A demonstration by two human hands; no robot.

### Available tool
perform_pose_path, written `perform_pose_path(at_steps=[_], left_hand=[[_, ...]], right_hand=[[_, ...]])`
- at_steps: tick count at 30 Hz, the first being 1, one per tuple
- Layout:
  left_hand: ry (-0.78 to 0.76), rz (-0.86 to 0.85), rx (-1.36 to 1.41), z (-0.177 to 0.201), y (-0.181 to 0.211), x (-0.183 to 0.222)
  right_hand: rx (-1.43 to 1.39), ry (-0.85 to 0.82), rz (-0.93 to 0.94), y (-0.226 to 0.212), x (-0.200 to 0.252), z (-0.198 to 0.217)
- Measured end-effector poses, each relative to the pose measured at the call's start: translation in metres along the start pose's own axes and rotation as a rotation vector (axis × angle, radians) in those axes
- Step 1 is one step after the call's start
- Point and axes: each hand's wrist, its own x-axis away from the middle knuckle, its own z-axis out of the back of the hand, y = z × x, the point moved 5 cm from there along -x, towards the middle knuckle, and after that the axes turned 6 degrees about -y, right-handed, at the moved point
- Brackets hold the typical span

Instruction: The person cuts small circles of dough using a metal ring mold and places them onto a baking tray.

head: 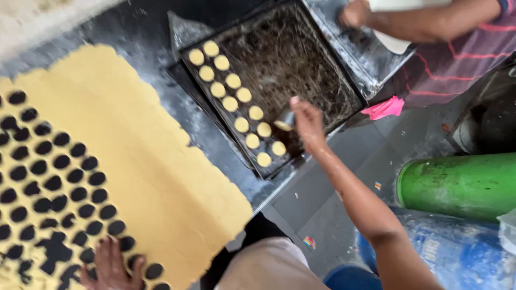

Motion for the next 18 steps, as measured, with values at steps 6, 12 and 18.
perform_pose_path(at_steps=[6, 12, 18], left_hand=[[-0.139, 0.058, 0.049, 0.03, 0.027, 0.011], [-0.172, 0.002, -0.059, 0.04, 0.06, 0.044], [-0.247, 0.058, -0.108, 0.044, 0.053, 0.044]], right_hand=[[0.522, -0.113, 0.449, 0.038, 0.0, 0.066], [0.261, 0.027, 0.474, -0.006, 0.072, 0.054], [0.276, -0.806, 0.737, -0.02, 0.245, -0.116]])
